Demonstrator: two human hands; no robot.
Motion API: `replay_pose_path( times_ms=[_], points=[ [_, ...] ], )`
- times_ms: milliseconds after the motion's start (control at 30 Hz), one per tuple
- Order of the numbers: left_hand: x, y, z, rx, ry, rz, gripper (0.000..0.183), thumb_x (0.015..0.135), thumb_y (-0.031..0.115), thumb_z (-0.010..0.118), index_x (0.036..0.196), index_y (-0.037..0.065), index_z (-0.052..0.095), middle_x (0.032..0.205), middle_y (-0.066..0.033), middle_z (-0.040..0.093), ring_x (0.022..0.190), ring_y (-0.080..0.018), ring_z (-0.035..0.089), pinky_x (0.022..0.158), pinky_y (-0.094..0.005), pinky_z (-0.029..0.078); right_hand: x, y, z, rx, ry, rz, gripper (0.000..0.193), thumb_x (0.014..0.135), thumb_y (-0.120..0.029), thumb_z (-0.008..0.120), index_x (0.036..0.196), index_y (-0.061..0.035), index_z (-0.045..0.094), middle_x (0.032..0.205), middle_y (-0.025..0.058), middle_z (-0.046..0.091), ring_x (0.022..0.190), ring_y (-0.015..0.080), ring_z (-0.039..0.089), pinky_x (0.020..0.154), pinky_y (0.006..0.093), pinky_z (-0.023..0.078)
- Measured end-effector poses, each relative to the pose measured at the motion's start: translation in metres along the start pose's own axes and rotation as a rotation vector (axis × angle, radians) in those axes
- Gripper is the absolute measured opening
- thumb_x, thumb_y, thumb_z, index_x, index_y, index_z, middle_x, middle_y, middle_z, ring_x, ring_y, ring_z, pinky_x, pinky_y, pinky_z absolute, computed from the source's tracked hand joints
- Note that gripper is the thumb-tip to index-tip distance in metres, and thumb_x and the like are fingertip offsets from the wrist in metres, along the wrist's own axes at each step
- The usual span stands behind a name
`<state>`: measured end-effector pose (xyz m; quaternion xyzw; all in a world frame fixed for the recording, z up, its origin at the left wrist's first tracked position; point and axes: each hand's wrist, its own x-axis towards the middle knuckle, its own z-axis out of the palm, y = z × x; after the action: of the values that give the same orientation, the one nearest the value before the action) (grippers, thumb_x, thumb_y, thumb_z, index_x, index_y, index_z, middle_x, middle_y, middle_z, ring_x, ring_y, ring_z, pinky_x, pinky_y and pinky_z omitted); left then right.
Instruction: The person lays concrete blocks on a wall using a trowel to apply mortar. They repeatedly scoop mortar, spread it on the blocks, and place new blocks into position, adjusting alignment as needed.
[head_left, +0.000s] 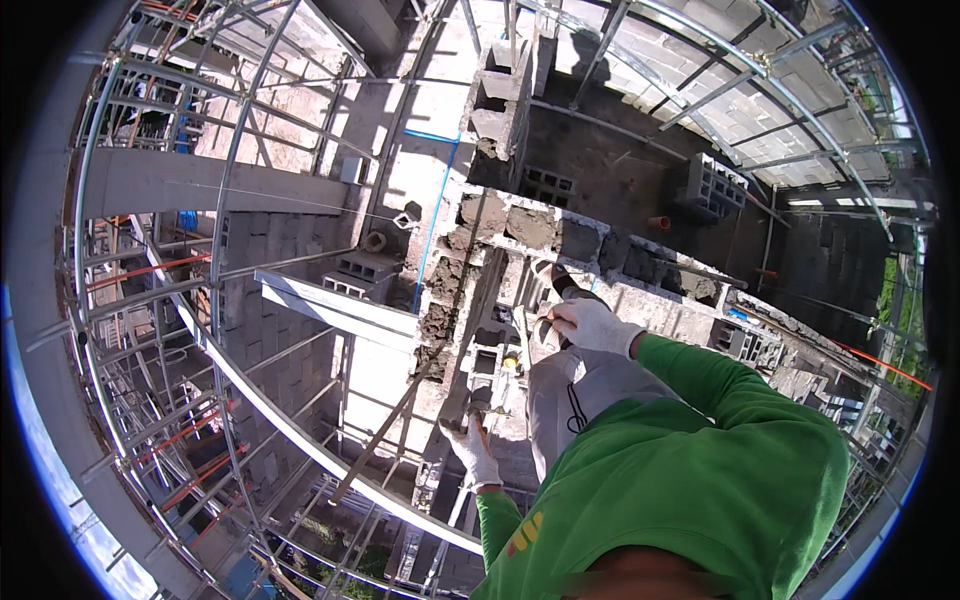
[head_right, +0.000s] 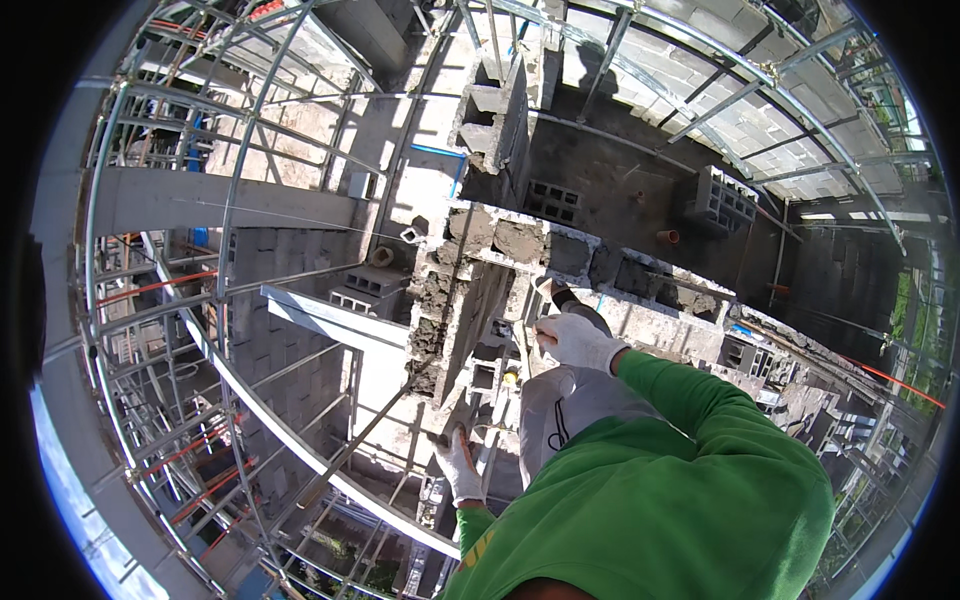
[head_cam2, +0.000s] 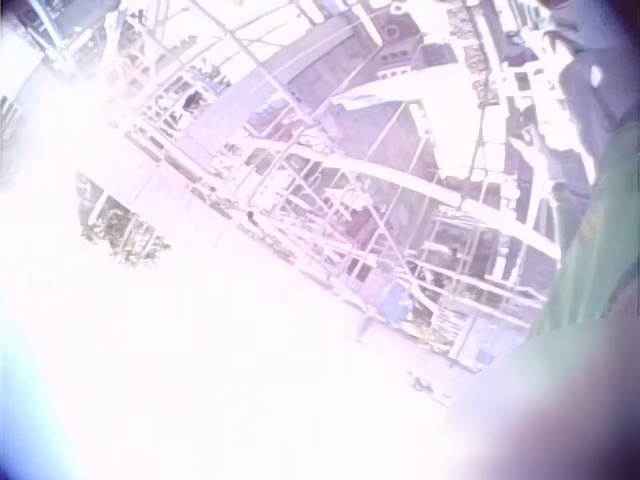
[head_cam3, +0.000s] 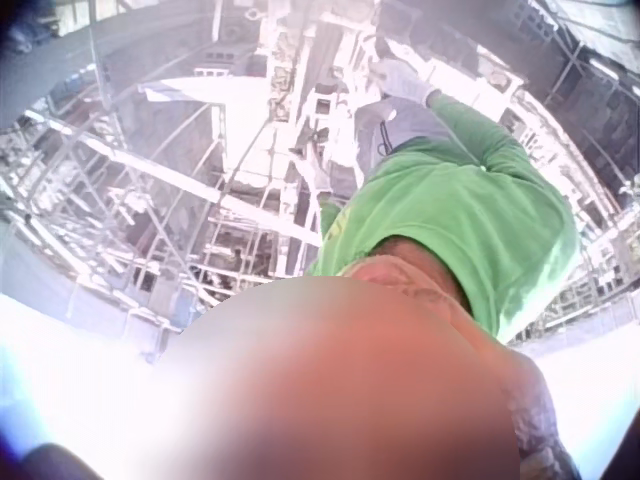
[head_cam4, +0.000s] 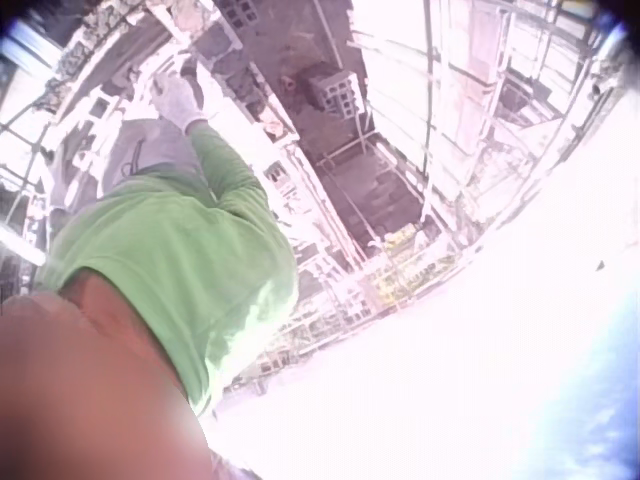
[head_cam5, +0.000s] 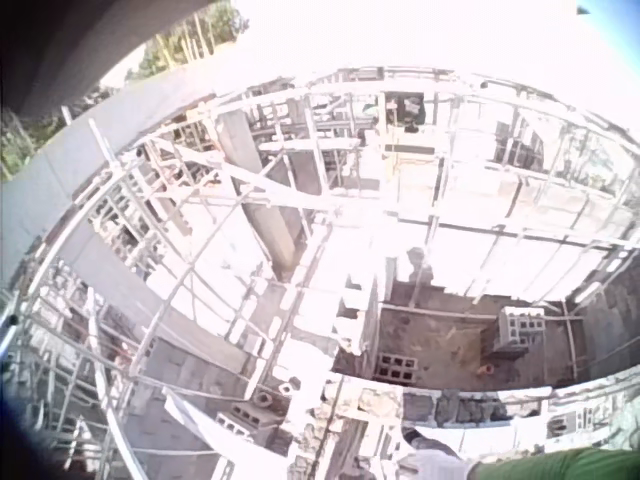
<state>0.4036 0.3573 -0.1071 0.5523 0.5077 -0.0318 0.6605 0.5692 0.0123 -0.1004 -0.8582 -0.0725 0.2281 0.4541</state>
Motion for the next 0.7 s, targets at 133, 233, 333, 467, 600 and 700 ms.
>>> replay_pose_path(
  times_ms=[133,233,333,467,600,700],
  points=[
    [-0.001,0.076,0.009,-0.037,0.016,0.323,0.097,0.094,0.0,0.074,0.169,0.02,0.015,0.165,-0.0107,0.031,0.144,-0.0269,0.044,0.114,-0.0418,0.044,-0.073,0.037,-0.032,-0.038,0.148,0.418,0.026,0.091,-0.024,0.06,0.095,0.0008,0.068,0.093,0.0261,0.071,0.093,0.0441,0.069,0.082,0.0504,0.053],
    [-0.009,0.124,0.028,0.05,-0.026,0.415,0.094,0.095,0.008,0.076,0.168,0.021,0.018,0.166,-0.0115,0.031,0.145,-0.0282,0.044,0.12,-0.0398,0.038,-0.112,0.061,-0.048,-0.124,0.296,0.544,0.029,0.091,-0.027,0.064,0.101,-0.0006,0.069,0.086,0.0243,0.071,0.085,0.041,0.071,0.077,0.0473,0.054],
    [-0.005,0.158,0.036,-0.077,-0.25,0.505,0.078,0.101,0.012,0.07,0.166,0.019,0.027,0.165,-0.0112,0.033,0.144,-0.0231,0.046,0.118,-0.0353,0.041,-0.155,0.076,-0.051,0.187,0.412,0.595,0.028,0.093,-0.027,0.068,0.104,-0.0018,0.07,0.079,0.0134,0.068,0.07,0.0195,0.063,0.065,0.0368,0.051],
    [0.004,0.163,0.033,-0.115,-0.448,0.431,0.056,0.103,0.013,0.067,0.154,0.005,0.047,0.143,-0.0095,0.057,0.122,-0.0184,0.062,0.108,-0.0317,0.049,-0.219,0.102,-0.022,0.272,0.489,0.817,0.03,0.093,-0.029,0.069,0.106,-0.003,0.073,0.08,0.0082,0.069,0.072,0.0183,0.065,0.067,0.0353,0.052],
    [0.019,0.166,0.035,0.175,-0.309,0.59,0.031,0.106,0.02,0.062,0.129,-0.001,0.064,0.114,-0.007,0.071,0.098,-0.0167,0.066,0.083,-0.0284,0.053,-0.277,0.141,0.048,0.573,0.562,0.971,0.033,0.088,-0.032,0.068,0.102,-0.0026,0.074,0.078,0.0155,0.073,0.072,0.026,0.069,0.068,0.042,0.053],
    [0.031,0.173,0.041,0.532,-0.18,0.783,0.027,0.11,0.021,0.054,0.117,-0.001,0.067,0.115,-0.0124,0.071,0.1,-0.0211,0.069,0.088,-0.0342,0.055,-0.312,0.168,0.103,0.237,0.48,1.057,0.035,0.086,-0.032,0.068,0.096,0.0019,0.068,0.081,0.0191,0.071,0.075,0.0312,0.07,0.067,0.0443,0.052]
  ],
)
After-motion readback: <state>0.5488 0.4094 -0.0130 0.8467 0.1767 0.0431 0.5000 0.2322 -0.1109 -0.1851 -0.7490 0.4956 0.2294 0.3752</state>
